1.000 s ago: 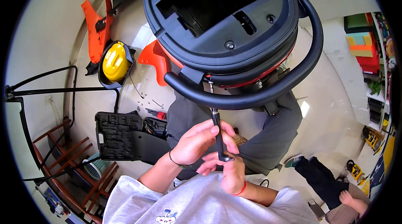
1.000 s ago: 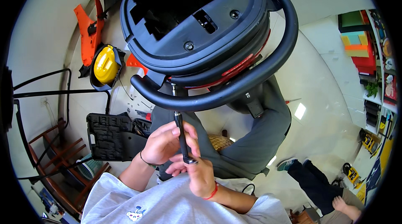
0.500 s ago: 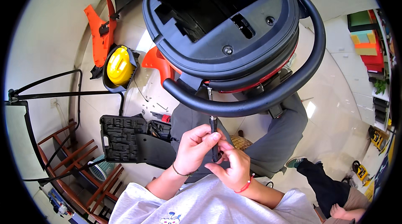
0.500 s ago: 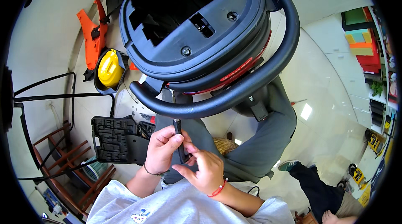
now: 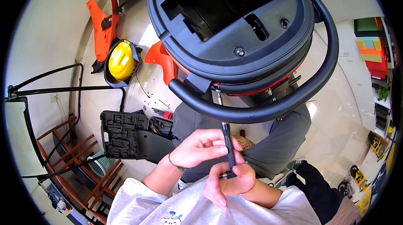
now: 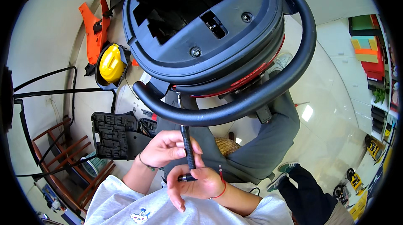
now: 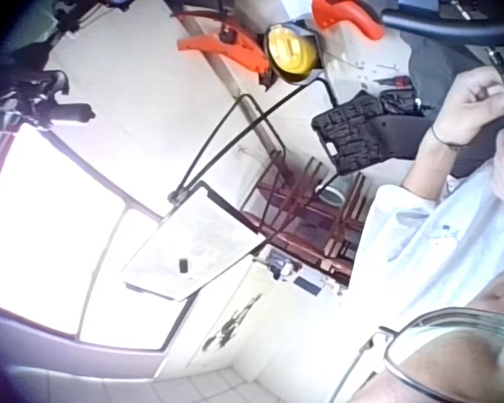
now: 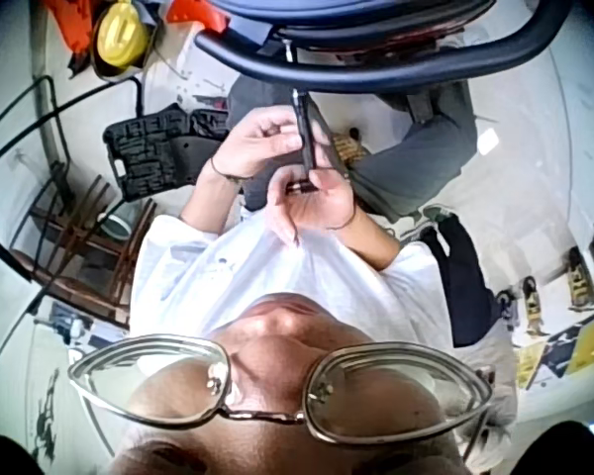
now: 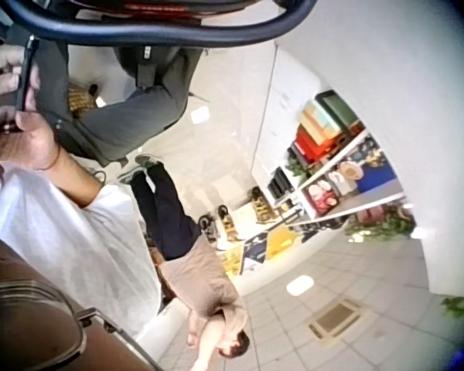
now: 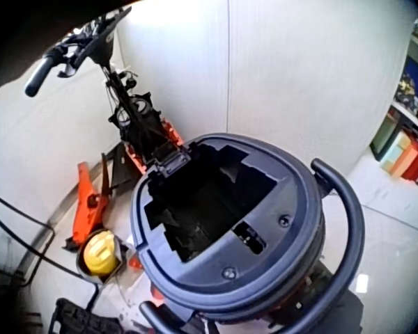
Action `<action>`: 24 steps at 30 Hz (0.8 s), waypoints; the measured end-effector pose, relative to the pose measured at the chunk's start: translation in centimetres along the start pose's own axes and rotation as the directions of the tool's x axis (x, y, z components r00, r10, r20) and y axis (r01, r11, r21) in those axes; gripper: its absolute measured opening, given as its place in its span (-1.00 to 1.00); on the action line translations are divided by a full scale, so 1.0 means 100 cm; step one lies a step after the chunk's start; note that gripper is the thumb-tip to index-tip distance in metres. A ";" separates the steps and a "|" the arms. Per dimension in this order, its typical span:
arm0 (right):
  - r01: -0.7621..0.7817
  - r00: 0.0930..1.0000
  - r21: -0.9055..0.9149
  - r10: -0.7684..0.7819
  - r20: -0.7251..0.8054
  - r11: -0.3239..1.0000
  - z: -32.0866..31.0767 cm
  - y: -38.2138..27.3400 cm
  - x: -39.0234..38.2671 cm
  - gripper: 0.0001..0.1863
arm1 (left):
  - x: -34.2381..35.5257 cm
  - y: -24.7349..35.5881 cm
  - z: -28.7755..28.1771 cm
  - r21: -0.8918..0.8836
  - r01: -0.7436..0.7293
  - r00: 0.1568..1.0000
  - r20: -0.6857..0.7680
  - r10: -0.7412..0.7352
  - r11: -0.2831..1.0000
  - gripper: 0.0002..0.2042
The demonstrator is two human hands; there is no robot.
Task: The person uses a bit driver to remove screws from the frame of a scooter, lifts the seat assembly to reveal the internal compartment, and then uses a wrench to install a latch component on the underside of the seat.
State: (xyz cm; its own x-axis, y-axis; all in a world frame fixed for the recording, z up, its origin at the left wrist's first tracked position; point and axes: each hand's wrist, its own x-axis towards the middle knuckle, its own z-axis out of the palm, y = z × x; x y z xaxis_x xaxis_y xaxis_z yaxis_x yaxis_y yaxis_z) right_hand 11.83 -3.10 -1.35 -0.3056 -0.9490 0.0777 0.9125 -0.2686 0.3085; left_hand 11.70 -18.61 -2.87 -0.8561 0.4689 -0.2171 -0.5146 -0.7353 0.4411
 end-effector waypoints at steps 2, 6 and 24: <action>0.035 0.980 -0.102 -0.054 -0.190 0.994 0.001 0.007 -0.004 -0.46 | 0.002 -0.009 -0.009 -0.093 0.006 0.999 -0.046 -0.011 0.996 -0.77; -0.199 0.808 -0.850 -0.409 -0.424 0.487 0.004 0.002 -0.017 -0.52 | 0.000 -0.012 -0.010 -0.037 0.047 0.983 -0.174 -0.053 0.998 -0.82; -0.111 0.773 -0.927 -0.555 -0.308 0.359 0.009 0.010 -0.032 -0.72 | -0.004 -0.004 0.006 0.222 0.039 0.963 -0.270 0.023 0.974 -0.77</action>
State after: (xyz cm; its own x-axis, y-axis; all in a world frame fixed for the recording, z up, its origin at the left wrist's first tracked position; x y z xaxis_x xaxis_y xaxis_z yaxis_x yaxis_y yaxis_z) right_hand 13.47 -0.18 -0.43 -0.6588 -0.6352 -0.4030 0.6136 -0.1437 -0.7765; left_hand 12.33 -18.17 -2.42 -0.8486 0.3022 -0.4341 -0.5243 -0.5892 0.6148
